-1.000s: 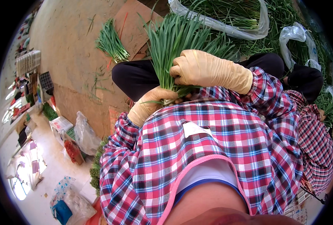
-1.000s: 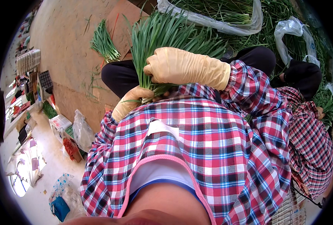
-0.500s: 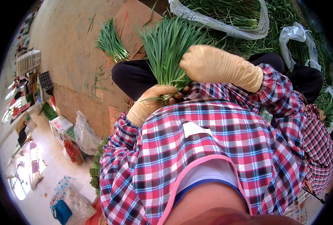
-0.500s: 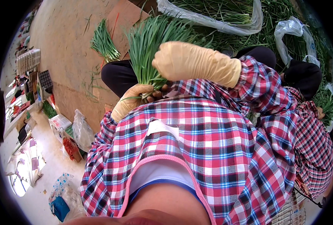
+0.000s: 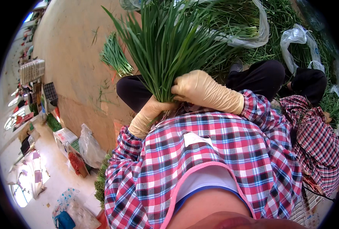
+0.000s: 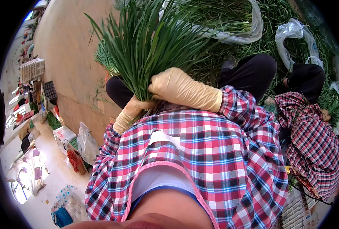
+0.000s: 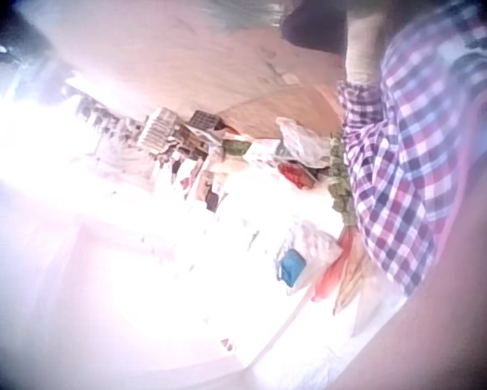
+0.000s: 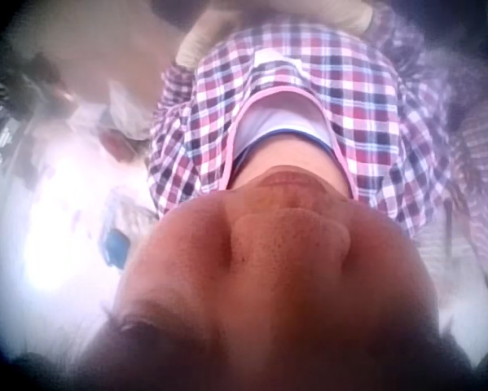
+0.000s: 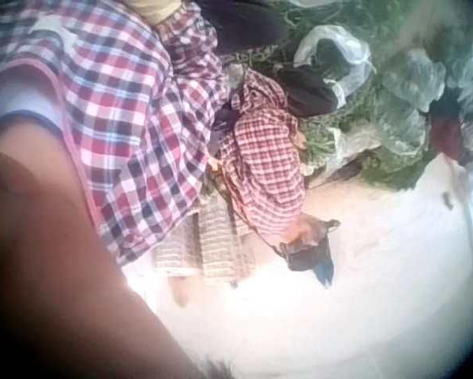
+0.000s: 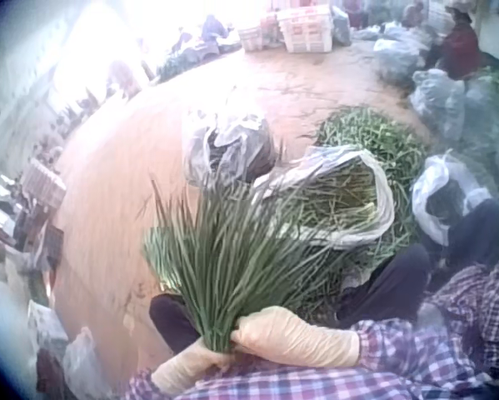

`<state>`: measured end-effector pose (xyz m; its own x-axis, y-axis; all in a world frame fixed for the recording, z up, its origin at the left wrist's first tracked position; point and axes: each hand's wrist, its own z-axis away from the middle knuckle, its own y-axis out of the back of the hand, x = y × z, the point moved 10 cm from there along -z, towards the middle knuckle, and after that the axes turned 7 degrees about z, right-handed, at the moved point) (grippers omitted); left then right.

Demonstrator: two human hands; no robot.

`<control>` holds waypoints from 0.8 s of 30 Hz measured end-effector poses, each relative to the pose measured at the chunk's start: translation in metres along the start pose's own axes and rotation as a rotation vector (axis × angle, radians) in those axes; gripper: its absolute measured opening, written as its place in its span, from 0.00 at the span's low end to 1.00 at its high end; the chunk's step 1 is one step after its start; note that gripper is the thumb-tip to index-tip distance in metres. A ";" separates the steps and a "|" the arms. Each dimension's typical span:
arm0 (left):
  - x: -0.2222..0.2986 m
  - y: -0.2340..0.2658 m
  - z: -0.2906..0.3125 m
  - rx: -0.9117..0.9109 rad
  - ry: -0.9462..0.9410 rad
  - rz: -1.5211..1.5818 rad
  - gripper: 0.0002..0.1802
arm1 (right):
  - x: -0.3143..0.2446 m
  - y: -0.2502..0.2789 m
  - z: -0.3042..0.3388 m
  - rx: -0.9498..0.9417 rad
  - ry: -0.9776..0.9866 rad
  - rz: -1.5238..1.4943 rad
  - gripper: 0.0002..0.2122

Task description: The person sorts bunches of green chives by hand while wearing gloves, removing debris and damaged stalks before placing the cleaned bunches into plastic bags.

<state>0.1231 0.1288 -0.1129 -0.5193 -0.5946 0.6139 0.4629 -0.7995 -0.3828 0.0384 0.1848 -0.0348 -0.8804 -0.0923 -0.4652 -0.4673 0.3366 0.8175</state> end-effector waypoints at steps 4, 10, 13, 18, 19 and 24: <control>-0.008 0.024 -0.004 0.038 -0.042 -0.036 0.24 | -0.015 -0.019 0.002 0.006 0.099 0.096 0.05; -0.010 0.040 -0.012 0.164 -0.151 0.034 0.22 | -0.014 -0.022 0.004 -0.327 0.025 -0.221 0.06; -0.009 0.057 -0.011 0.149 -0.145 -0.122 0.20 | 0.005 0.005 0.019 -0.276 -0.011 -0.555 0.05; -0.005 0.065 -0.001 0.154 -0.173 -0.301 0.18 | 0.079 0.106 0.040 0.420 -0.194 -0.463 0.09; -0.003 0.065 0.001 0.153 -0.176 -0.335 0.18 | 0.085 0.130 0.047 0.591 -0.232 -0.354 0.10; 0.028 0.056 0.007 0.155 -0.505 -0.960 0.20 | 0.057 0.082 0.020 0.260 -0.106 0.342 0.13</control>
<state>0.1398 0.0677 -0.1119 -0.3740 0.4016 0.8360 0.1266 -0.8708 0.4750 -0.0488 0.2259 -0.0012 -0.9614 0.1574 -0.2256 -0.1022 0.5570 0.8242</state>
